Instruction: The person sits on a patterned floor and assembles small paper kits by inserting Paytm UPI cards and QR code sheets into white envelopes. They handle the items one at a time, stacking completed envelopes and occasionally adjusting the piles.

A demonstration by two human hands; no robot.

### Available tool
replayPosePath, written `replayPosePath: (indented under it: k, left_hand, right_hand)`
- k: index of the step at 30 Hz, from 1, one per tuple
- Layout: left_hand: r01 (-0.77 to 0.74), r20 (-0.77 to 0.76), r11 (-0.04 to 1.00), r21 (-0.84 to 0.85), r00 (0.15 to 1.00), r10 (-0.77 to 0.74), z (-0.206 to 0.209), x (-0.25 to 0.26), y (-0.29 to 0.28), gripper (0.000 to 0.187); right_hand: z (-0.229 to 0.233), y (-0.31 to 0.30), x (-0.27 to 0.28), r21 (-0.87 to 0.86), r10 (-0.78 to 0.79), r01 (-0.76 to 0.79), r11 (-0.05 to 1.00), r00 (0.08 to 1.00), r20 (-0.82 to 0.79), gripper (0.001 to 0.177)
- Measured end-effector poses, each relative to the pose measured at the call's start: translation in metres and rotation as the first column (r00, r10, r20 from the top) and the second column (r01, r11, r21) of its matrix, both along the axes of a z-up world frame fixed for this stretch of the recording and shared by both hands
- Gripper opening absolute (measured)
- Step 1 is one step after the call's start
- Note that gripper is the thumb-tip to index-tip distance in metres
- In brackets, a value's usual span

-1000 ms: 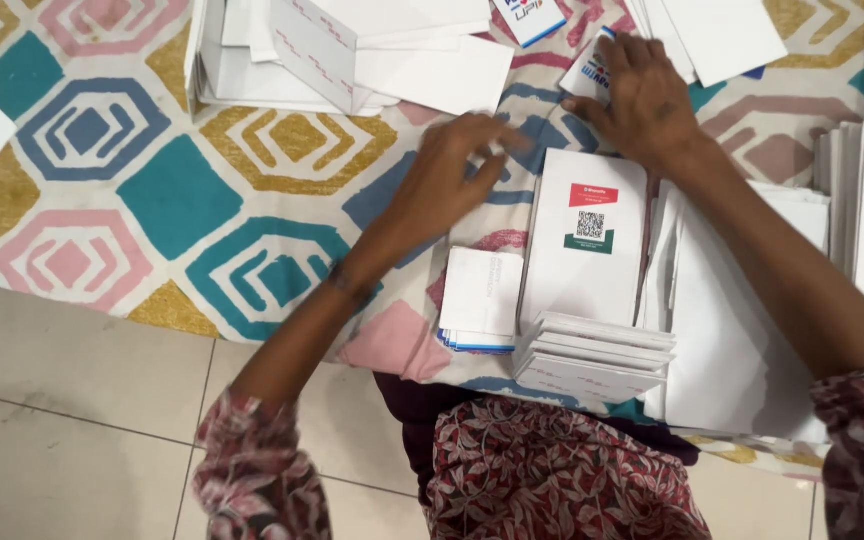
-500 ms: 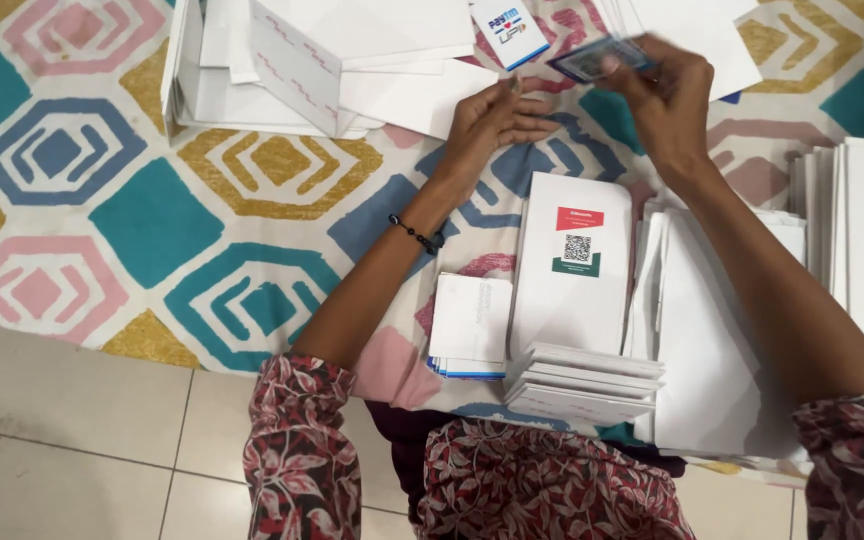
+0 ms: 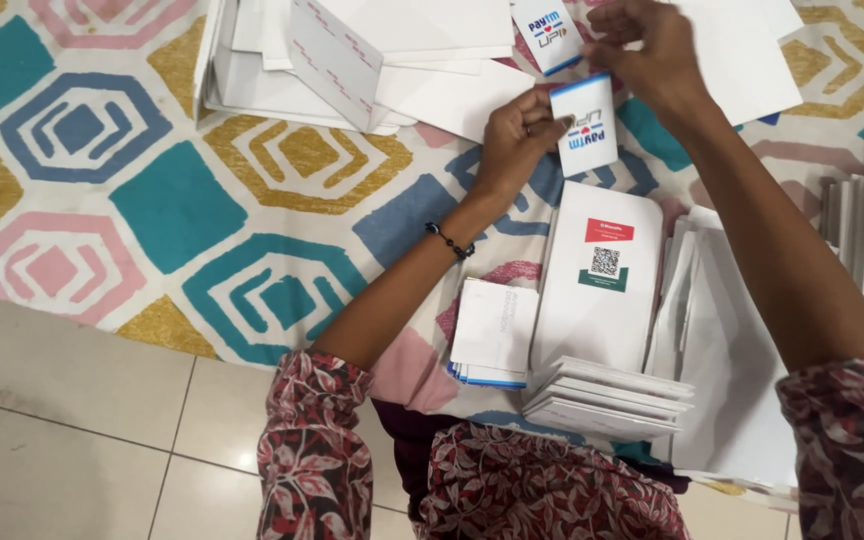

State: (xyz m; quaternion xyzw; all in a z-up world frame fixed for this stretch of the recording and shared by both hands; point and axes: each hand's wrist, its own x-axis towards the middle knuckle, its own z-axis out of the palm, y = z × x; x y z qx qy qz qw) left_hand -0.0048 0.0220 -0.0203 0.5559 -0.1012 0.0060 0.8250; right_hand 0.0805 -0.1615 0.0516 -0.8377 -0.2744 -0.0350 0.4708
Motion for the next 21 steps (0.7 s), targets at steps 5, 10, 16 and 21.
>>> replayPosePath:
  k: [5, 10, 16, 21]
  left_hand:
    - [-0.013, -0.054, 0.998, -0.058, 0.999, 0.010, 0.000, 0.001, 0.000, 0.013]
    - [-0.055, -0.071, 0.997, -0.063, 0.996, 0.050, -0.007, 0.003, -0.001, 0.011]
    - [-0.051, -0.216, 0.922, -0.383, 0.976, -0.036, -0.015, 0.019, 0.009, 0.029]
    - [0.106, -0.063, 0.760, -0.641, 0.980, -0.190, -0.015, 0.022, 0.028, 0.062]
  right_hand:
    - [-0.037, 0.017, 0.045, -0.320, -0.162, 0.182, 0.930, 0.983, 0.086, 0.063]
    - [-0.052, 0.017, 0.065, -0.412, -0.246, 0.215, 0.885, 0.969, -0.022, 0.060]
    - [-0.024, 0.021, 0.040, -0.029, -0.192, 0.191, 0.981, 0.941, -0.277, 0.034]
    - [0.014, -0.002, -0.040, -0.059, -0.103, 0.140, 0.988, 0.901, 0.422, 0.016]
